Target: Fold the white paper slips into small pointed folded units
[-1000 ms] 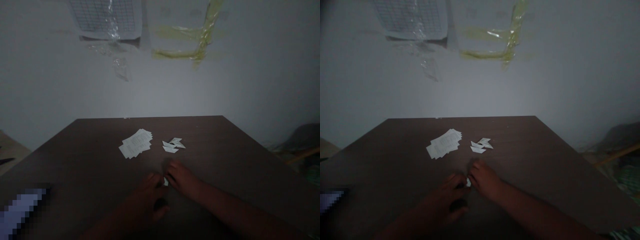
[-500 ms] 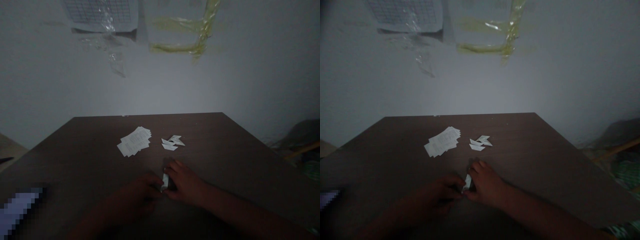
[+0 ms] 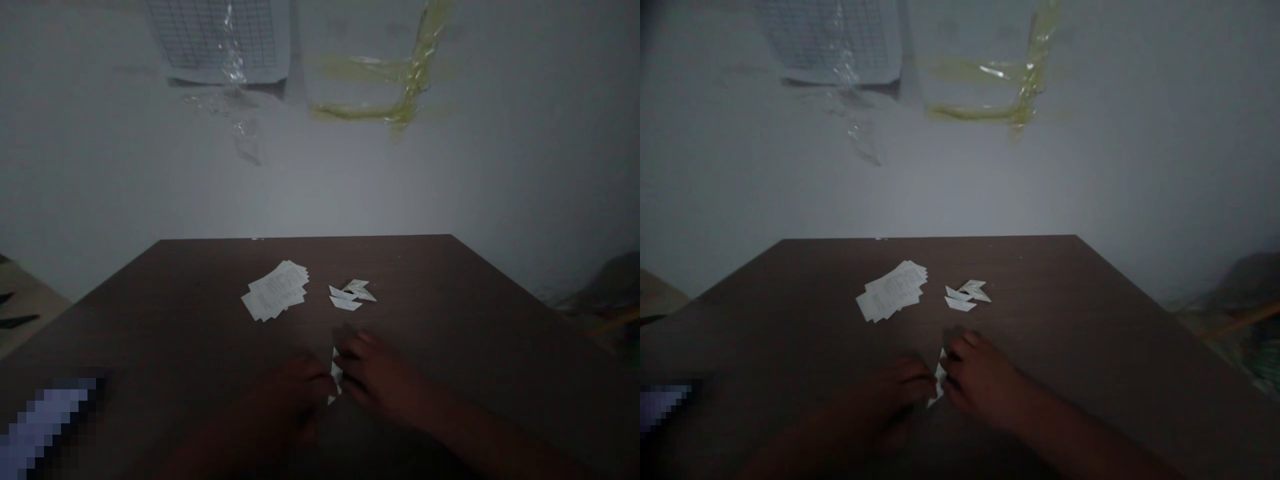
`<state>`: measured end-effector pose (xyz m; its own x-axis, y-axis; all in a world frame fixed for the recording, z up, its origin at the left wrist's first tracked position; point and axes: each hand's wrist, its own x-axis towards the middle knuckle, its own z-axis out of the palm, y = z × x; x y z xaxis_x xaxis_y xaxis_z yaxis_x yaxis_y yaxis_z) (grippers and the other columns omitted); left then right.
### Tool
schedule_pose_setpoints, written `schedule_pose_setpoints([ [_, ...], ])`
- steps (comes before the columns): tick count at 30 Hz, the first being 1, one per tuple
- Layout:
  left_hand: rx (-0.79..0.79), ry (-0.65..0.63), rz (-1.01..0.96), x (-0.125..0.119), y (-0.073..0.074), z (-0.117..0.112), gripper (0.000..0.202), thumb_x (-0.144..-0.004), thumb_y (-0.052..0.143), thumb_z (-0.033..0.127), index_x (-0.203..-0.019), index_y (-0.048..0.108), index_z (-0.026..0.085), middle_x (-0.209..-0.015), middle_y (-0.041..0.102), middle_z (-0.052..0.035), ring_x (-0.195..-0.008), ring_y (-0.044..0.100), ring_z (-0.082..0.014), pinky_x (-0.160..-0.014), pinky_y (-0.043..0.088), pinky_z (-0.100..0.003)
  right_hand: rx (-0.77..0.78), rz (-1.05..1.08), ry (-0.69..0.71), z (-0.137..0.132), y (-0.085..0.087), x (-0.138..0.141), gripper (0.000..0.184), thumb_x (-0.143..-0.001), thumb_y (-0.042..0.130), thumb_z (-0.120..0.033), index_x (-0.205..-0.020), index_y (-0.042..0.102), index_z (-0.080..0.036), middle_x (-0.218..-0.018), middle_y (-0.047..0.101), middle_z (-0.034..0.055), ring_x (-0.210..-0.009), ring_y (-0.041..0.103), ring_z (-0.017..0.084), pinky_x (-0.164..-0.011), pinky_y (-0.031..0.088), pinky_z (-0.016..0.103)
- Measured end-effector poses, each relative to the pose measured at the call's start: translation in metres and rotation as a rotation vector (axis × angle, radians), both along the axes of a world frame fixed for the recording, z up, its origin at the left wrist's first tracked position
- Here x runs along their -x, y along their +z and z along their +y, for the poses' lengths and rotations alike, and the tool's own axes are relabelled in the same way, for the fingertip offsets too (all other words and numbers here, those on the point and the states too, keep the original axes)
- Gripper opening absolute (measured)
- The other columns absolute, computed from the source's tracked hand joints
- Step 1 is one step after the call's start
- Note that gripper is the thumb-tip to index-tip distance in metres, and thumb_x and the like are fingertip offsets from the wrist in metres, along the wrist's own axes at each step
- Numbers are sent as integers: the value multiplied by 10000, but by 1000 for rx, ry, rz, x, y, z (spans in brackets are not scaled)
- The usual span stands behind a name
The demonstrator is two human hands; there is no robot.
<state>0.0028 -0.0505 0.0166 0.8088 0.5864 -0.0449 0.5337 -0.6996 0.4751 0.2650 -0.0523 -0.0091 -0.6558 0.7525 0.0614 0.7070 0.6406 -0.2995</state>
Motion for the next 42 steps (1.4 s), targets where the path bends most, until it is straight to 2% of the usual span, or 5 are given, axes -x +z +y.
schedule_pose_setpoints([
  [10,-85,-25,228,-13,-18,-10,521,-874,851,227,-1381,741,278,-1437,759,-133,-1314,700,-417,-1138,607,-588,71,-35,-154,-22,-37,10,1025,-907,885,-729,-1730,561,-212,-1819,440,263,-1624,434,627,-1238,415,868],
  [18,-69,-7,83,-6,-24,-6,522,-839,784,125,-1337,761,280,-1396,762,-108,-1298,708,-370,-1139,609,-534,95,-35,-212,-9,-22,20,1000,-945,876,-665,-1739,537,-160,-1833,403,280,-1648,406,623,-1266,379,887],
  [24,75,-32,-252,5,-32,20,303,-893,674,87,-1085,797,286,-1290,829,-28,-1231,777,-263,-1124,606,-394,13,140,-38,-6,-32,11,533,-1003,837,-344,-1505,734,-197,-1520,748,196,-1408,699,418,-1259,544,626],
  [34,-195,733,-403,14,-50,102,218,-940,597,118,-1029,755,238,-1085,789,-67,-1043,780,-272,-1002,659,-453,22,75,-262,4,-26,21,710,-1011,778,-481,-1611,659,-120,-1720,569,290,-1623,509,501,-1311,453,717],
  [42,-355,823,-347,17,-31,156,207,-912,724,28,-1008,767,207,-1207,778,-88,-1244,757,-322,-1168,582,-445,-51,10,-392,24,-12,26,624,-1019,797,-502,-1509,722,-122,-1538,690,280,-1452,635,478,-1214,549,630],
])
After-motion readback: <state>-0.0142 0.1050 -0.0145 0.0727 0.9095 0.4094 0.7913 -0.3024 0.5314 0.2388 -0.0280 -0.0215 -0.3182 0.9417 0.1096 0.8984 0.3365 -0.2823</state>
